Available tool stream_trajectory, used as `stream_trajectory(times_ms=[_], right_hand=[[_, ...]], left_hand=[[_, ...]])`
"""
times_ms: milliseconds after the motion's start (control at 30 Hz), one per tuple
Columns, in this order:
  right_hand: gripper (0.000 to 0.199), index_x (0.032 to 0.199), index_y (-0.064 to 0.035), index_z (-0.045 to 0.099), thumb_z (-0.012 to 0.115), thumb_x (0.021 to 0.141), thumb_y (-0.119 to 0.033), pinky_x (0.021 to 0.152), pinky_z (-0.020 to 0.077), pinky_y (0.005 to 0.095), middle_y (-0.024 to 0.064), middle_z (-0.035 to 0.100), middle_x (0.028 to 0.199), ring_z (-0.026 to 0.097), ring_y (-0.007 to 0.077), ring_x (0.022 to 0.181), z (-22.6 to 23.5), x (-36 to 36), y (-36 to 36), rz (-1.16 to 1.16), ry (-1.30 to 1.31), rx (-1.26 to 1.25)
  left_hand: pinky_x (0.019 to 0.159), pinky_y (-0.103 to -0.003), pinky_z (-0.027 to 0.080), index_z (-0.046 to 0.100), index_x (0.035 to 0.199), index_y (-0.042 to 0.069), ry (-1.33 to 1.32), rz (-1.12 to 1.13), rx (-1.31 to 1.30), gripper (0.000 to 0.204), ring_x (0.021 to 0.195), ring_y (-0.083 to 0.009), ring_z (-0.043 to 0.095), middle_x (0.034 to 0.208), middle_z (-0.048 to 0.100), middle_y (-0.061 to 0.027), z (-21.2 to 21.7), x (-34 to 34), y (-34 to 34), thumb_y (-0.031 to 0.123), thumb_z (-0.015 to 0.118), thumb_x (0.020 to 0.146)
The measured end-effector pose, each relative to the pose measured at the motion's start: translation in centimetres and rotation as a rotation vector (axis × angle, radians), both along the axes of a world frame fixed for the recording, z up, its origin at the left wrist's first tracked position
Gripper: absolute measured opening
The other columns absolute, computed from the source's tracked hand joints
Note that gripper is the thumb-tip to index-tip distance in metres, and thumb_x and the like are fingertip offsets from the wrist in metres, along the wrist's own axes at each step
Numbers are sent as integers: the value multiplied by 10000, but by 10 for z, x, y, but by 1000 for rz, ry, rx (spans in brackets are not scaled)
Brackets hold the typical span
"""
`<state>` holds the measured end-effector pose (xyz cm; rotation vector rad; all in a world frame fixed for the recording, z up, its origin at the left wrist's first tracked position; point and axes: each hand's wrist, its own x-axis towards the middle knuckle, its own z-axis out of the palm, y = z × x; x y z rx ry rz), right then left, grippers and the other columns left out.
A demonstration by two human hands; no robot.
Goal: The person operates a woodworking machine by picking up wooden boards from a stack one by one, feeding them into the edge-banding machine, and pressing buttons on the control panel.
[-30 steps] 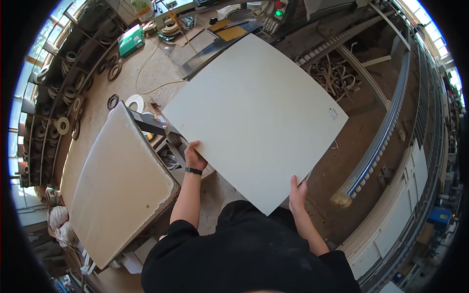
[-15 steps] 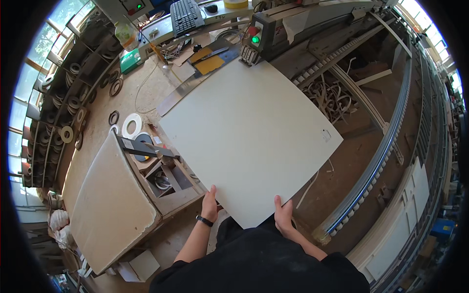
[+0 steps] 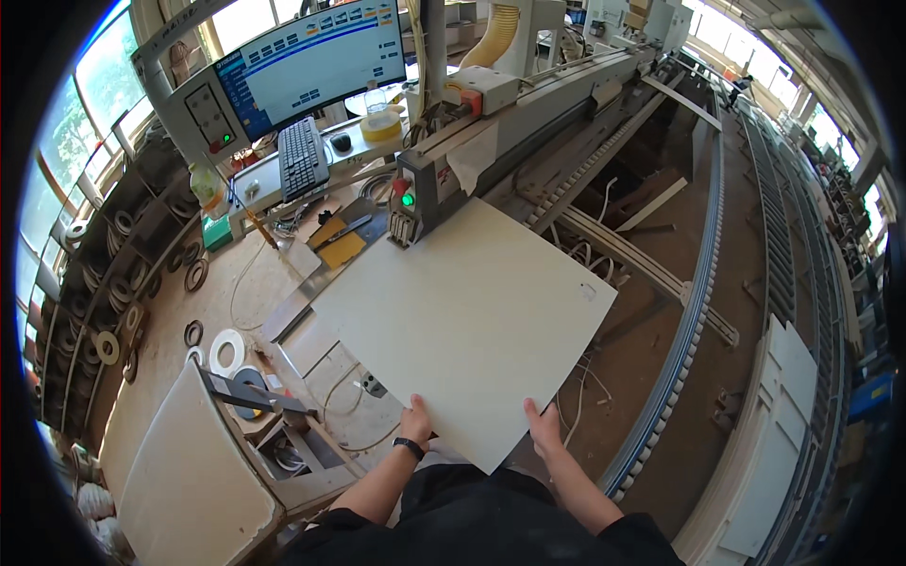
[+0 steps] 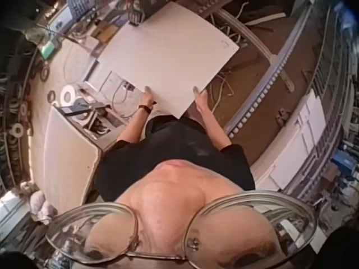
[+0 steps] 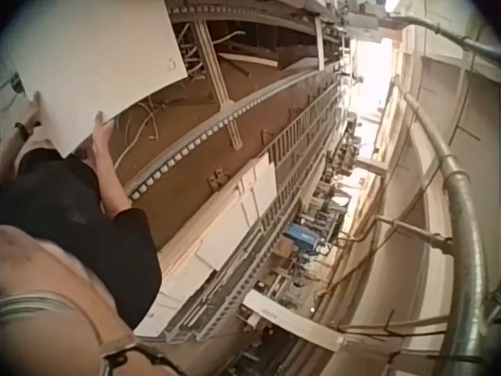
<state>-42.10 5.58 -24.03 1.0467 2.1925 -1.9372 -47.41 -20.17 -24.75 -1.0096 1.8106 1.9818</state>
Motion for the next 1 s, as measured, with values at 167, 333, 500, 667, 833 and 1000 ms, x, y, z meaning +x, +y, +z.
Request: stream_trajectory(times_ms=[167,333,500,667,833,1000], right_hand=[[417,1149,10,498,579,936,-339,730,513,328,179,599,1042,622,225,836,-6,-29,39,-115,185,-182],[389,1248,-98,457,438,993,-391,676,536,317,151,592,1117,635,207,849,-27,25,22,-422,295,-696],[311,1204,-127,506,529,956,-314,587,514,310,121,630,1016,638,204,772,-136,231,-46,-189,-63,-57],[213,1017,17,632,515,893,-111,590,523,371,170,655,859,646,282,705,-132,492,-144,-764,-498,-239],[205,1033,33,601,494,897,-77,548,529,405,204,640,868,636,306,668,-129,631,-217,-1204,-395,-532],[192,1018,14,581,525,886,-113,558,525,424,212,633,871,626,315,676,-147,776,-294,-1493,-190,-744]], left_hand=[[578,-396,569,554,1078,-113,-46,-54,73,637,704,-309,651,930,628,-216,3,-50,49,491,383,975],[644,-438,570,539,1148,-68,35,2,201,641,756,-318,656,986,627,-214,-36,-99,89,524,367,974],[587,-386,539,495,1198,6,138,-520,491,610,669,-259,636,923,650,-167,-32,-98,80,552,327,985],[515,-344,529,398,1180,111,92,-1309,200,446,601,-270,631,892,639,-183,-138,10,29,507,411,975],[550,-376,552,576,1050,39,-442,-1687,-183,248,675,-318,658,926,664,-184,-204,162,-19,248,525,925],[608,-375,512,655,800,34,42,-1929,-536,207,664,-285,640,742,664,-103,-208,310,3,223,572,804]])
